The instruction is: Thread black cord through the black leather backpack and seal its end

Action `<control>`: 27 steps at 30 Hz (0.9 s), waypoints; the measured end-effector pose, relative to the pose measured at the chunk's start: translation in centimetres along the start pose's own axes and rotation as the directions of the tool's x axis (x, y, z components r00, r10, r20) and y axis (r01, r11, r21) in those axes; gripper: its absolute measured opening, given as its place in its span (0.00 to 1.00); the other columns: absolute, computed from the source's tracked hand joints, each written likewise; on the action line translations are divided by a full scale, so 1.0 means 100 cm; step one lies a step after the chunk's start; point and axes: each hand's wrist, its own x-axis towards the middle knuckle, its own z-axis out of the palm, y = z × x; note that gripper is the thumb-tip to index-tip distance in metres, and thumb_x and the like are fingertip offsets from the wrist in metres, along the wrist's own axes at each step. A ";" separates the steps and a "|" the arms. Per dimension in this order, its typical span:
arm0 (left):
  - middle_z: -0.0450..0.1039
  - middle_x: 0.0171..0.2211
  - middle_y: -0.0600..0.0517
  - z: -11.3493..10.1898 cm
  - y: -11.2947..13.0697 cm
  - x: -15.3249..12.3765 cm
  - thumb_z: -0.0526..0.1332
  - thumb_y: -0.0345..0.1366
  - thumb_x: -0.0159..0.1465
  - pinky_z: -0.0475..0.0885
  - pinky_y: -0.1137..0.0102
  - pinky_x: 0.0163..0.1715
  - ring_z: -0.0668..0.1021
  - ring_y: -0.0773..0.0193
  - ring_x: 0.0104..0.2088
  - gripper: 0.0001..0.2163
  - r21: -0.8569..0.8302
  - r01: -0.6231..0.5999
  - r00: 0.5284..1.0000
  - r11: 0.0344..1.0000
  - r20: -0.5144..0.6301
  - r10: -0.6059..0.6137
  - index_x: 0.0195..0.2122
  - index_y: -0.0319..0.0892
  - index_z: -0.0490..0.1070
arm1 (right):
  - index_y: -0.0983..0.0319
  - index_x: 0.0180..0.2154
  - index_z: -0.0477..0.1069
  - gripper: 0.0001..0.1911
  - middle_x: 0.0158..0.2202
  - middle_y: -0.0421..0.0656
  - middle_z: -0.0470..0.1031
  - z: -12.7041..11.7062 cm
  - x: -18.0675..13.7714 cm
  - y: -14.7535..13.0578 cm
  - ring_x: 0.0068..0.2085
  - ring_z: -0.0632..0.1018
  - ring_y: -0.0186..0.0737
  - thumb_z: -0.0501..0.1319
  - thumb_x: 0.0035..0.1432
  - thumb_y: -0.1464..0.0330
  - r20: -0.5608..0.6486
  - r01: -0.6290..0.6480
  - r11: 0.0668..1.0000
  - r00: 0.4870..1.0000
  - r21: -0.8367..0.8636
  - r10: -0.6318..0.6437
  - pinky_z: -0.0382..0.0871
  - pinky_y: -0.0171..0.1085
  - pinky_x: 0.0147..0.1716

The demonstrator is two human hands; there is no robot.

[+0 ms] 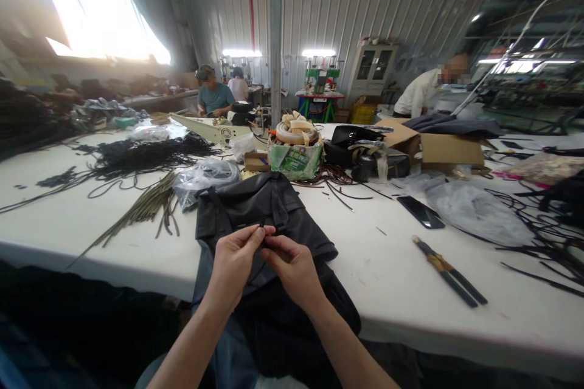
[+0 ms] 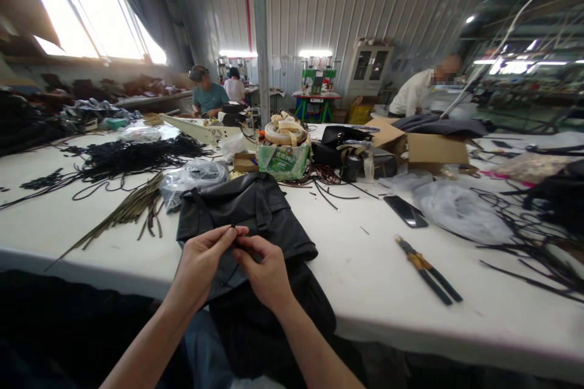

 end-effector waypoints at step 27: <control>0.89 0.42 0.45 0.033 0.083 -0.012 0.70 0.44 0.72 0.79 0.66 0.49 0.87 0.55 0.43 0.12 0.009 -0.101 0.948 0.995 0.306 0.094 0.40 0.42 0.89 | 0.67 0.79 0.54 0.48 0.76 0.57 0.67 -0.003 -0.052 0.068 0.77 0.66 0.58 0.73 0.69 0.61 0.345 0.462 0.310 0.865 -0.831 -0.364 0.58 0.62 0.78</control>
